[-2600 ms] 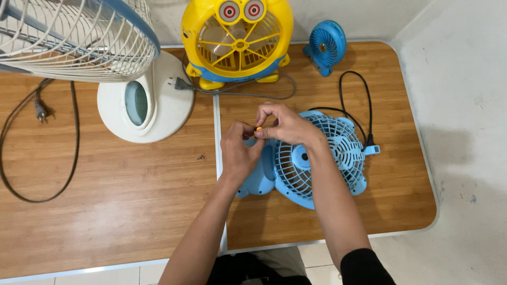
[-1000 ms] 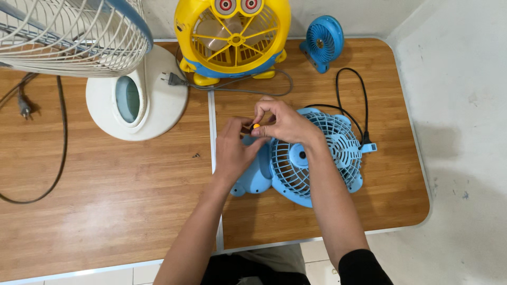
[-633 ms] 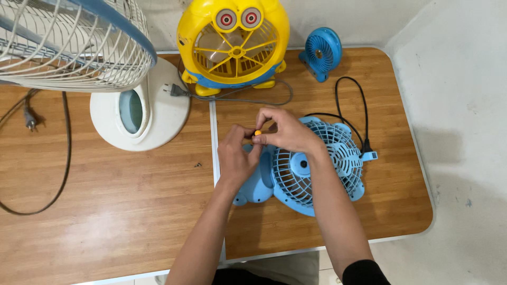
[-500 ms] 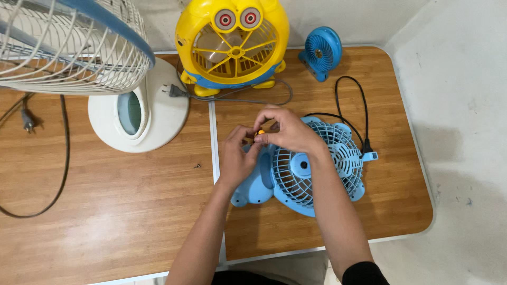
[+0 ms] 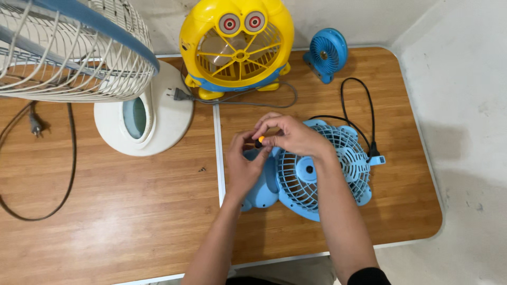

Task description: The person assembles a small blue bear-shaped fan on a wooden table using a screwdriver. They repeatedly insert and tighten screws into the fan's base and body, adjusting the fan's orientation as needed. Other fans are visible on the table but not handled.

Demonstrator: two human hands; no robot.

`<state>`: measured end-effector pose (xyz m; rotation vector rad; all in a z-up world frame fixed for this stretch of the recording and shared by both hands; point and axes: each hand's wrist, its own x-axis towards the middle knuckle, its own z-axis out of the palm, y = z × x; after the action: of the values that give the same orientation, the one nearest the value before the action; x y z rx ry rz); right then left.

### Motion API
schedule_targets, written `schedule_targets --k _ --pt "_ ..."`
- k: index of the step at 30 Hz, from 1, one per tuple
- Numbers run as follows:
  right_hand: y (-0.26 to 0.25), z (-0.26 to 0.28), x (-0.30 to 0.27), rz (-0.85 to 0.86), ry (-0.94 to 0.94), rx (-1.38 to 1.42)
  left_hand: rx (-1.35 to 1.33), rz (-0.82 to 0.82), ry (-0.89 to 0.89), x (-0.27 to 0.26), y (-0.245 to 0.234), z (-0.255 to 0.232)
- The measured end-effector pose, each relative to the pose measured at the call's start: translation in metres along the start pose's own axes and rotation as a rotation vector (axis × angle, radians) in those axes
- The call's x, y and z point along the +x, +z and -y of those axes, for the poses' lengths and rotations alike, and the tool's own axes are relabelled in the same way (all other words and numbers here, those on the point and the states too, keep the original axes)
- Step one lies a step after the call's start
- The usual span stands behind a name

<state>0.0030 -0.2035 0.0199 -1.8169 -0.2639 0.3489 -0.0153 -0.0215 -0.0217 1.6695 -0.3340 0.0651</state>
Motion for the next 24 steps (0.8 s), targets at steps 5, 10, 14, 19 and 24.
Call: schedule_targets --k 5,10,14,19,24 --pt "0.0 -0.004 0.006 -0.06 -0.015 0.042 0.142 -0.188 0.098 -0.003 0.011 0.006" --pt "0.001 -0.002 0.005 -0.033 -0.061 -0.121 0.094 -0.177 0.085 -0.005 0.014 0.014" --pt "0.003 0.006 0.002 -0.087 -0.097 -0.194 0.115 -0.135 0.141 -0.005 0.011 0.013" --pt "0.006 0.016 -0.005 -0.102 -0.033 -0.186 0.113 -0.057 0.173 -0.001 0.006 0.009" --pt "0.0 0.012 -0.005 -0.001 -0.029 -0.038 0.141 -0.034 0.162 -0.001 0.005 0.009"
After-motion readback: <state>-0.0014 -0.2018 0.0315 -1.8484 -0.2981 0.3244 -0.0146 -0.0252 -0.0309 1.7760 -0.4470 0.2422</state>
